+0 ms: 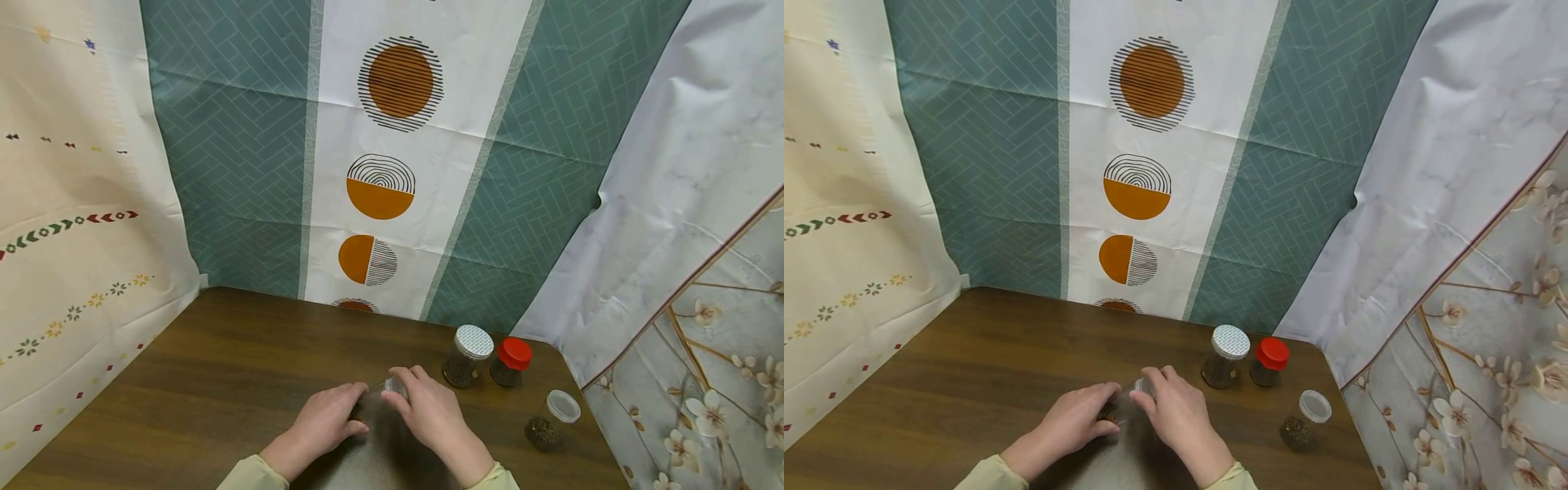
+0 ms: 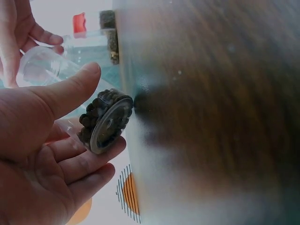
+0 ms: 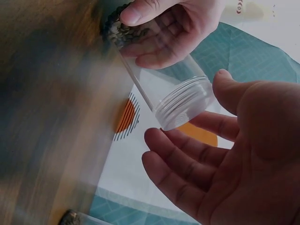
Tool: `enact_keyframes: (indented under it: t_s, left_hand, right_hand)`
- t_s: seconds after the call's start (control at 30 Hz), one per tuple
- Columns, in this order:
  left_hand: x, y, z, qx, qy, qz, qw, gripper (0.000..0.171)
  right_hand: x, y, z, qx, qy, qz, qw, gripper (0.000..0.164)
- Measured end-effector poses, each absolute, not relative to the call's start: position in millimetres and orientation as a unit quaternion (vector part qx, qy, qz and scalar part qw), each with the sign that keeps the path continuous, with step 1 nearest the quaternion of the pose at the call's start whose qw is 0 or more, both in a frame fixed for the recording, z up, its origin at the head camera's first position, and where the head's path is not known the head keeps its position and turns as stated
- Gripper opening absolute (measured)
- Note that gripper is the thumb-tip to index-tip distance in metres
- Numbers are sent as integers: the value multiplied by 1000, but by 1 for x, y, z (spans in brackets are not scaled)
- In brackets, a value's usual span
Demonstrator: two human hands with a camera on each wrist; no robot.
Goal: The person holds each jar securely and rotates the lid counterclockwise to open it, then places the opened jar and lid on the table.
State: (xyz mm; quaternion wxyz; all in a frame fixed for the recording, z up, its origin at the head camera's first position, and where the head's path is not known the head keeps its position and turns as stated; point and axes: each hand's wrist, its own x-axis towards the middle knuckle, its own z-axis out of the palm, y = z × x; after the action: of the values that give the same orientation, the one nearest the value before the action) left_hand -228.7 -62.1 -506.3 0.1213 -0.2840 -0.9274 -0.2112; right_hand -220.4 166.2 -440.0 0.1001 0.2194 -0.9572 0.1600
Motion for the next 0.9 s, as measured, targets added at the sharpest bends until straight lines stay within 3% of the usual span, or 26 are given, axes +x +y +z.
enact_keyframes:
  t_s: [0.43,0.9]
  left_hand:
    - [-229,-62,-506,-281,-928,-214,119,57]
    - [-230,-63,-509,-284,-927,-212,126,57]
  right_hand:
    - [-218,168,-438,262,-943,167,120,40]
    - [-218,168,-439,293,-932,174,124,45]
